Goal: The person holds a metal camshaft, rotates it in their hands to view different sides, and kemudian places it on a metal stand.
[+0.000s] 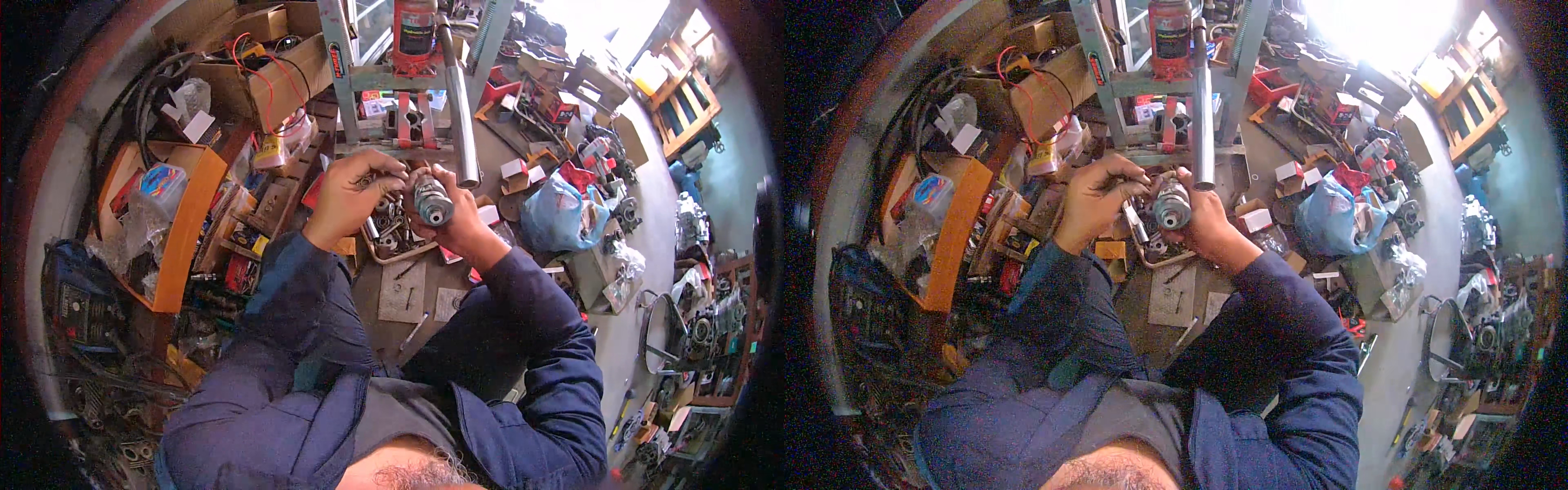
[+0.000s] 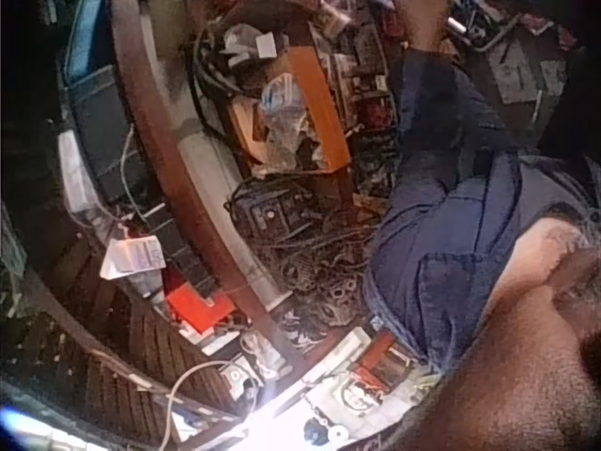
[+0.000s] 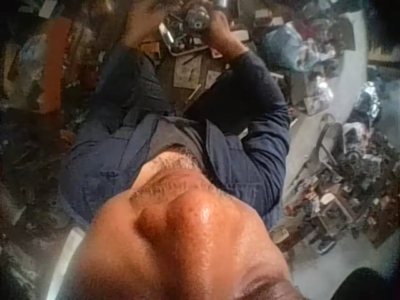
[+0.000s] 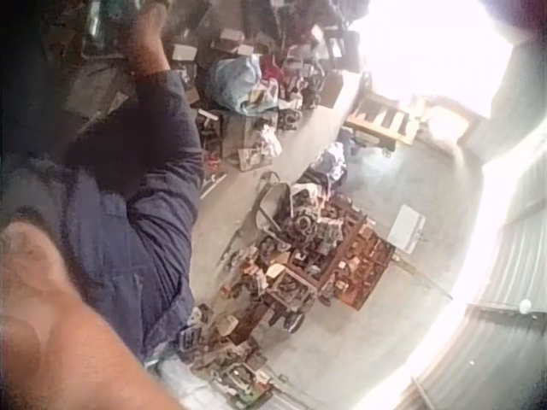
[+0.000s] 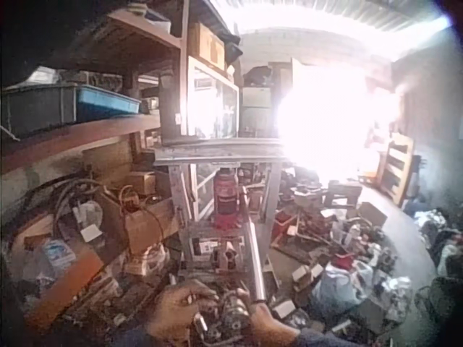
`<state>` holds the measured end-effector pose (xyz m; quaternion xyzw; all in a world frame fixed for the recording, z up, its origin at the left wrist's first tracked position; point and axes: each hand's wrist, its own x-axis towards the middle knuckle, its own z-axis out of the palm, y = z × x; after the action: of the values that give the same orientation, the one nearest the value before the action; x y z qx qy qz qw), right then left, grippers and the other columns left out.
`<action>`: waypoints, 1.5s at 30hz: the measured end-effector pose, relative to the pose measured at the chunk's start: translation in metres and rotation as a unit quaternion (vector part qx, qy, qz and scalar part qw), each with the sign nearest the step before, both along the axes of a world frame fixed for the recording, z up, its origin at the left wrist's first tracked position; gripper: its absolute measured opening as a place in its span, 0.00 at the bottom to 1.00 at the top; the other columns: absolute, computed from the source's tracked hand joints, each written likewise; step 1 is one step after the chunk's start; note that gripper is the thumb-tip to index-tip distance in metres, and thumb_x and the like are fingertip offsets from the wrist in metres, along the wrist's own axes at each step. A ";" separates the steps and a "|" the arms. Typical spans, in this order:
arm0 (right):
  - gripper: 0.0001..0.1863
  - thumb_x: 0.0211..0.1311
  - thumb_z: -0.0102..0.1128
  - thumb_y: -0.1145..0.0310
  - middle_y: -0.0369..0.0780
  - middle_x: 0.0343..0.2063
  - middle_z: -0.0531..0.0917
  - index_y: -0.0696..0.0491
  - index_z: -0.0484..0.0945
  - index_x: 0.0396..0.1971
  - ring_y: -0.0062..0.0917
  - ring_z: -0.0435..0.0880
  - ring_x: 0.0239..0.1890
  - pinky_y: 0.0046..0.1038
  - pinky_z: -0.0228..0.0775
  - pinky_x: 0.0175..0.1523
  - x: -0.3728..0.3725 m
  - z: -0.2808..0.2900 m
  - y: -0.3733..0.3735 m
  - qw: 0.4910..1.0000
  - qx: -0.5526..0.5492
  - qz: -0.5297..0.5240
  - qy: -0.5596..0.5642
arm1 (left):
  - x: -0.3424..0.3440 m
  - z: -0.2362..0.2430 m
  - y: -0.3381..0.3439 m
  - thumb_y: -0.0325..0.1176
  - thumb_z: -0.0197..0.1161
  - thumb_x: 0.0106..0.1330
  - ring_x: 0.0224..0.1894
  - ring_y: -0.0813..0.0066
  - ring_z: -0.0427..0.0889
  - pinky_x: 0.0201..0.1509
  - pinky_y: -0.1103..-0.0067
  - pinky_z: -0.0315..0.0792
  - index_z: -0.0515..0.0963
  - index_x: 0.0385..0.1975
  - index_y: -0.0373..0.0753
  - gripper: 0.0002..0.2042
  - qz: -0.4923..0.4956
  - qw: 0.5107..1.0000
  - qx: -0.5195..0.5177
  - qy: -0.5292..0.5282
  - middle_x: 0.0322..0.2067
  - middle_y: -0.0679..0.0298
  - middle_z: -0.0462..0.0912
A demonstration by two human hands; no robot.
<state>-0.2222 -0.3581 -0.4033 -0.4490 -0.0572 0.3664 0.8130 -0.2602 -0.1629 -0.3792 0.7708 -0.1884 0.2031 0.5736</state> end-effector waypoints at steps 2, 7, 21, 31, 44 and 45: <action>0.25 0.75 0.36 0.44 0.35 0.22 0.71 0.51 0.71 0.41 0.20 0.67 0.17 0.22 0.55 0.16 -0.001 0.001 0.002 1.000 0.008 0.006 -0.007 | 0.001 -0.001 0.003 0.22 0.69 0.56 0.42 0.72 0.84 0.49 0.76 0.76 0.82 0.36 0.34 0.08 0.013 1.000 -0.001 -0.003 0.36 0.62 0.86; 0.25 0.75 0.35 0.44 0.34 0.22 0.70 0.51 0.72 0.39 0.19 0.64 0.16 0.22 0.54 0.16 -0.004 0.006 0.004 1.000 -0.011 -0.018 0.014 | 0.002 -0.001 0.005 0.21 0.69 0.57 0.42 0.72 0.84 0.49 0.76 0.75 0.81 0.36 0.34 0.08 0.012 1.000 0.017 -0.015 0.36 0.62 0.85; 0.25 0.75 0.37 0.43 0.35 0.21 0.77 0.49 0.75 0.35 0.24 0.72 0.16 0.25 0.54 0.17 0.013 -0.017 -0.003 0.991 0.123 0.040 0.042 | -0.013 -0.001 -0.002 0.33 0.66 0.66 0.32 0.70 0.85 0.33 0.79 0.76 0.81 0.39 0.34 0.09 0.011 0.997 -0.021 0.072 0.34 0.61 0.86; 0.15 0.74 0.51 0.67 0.41 0.46 0.79 0.58 0.70 0.54 0.22 0.76 0.48 0.28 0.71 0.52 -0.020 0.009 0.000 0.911 -0.204 0.012 -0.357 | -0.029 0.033 0.034 0.46 0.63 0.67 0.29 0.63 0.84 0.33 0.71 0.74 0.79 0.45 0.35 0.19 -0.100 0.951 0.161 0.243 0.27 0.56 0.84; 0.29 0.55 0.72 0.76 0.42 0.51 0.76 0.59 0.68 0.55 0.27 0.78 0.53 0.30 0.71 0.59 0.023 0.265 0.016 0.756 -0.140 -0.188 -0.611 | 0.178 0.266 0.119 0.40 0.69 0.62 0.60 0.67 0.72 0.64 0.73 0.65 0.69 0.58 0.30 0.29 0.261 0.934 -0.087 -0.226 0.55 0.54 0.76; 0.27 0.57 0.69 0.77 0.42 0.50 0.76 0.60 0.68 0.55 0.26 0.78 0.53 0.30 0.72 0.58 0.041 0.301 0.037 0.771 -0.072 -0.199 -0.601 | 0.213 0.282 0.137 0.46 0.71 0.61 0.60 0.65 0.72 0.65 0.72 0.65 0.67 0.60 0.28 0.34 0.232 0.942 -0.093 -0.223 0.58 0.50 0.73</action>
<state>-0.1815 -0.3208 -0.1026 -0.6358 -0.4167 -0.1449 0.6333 -0.0472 -0.0259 -0.0971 0.6712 -0.1076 0.5140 0.5232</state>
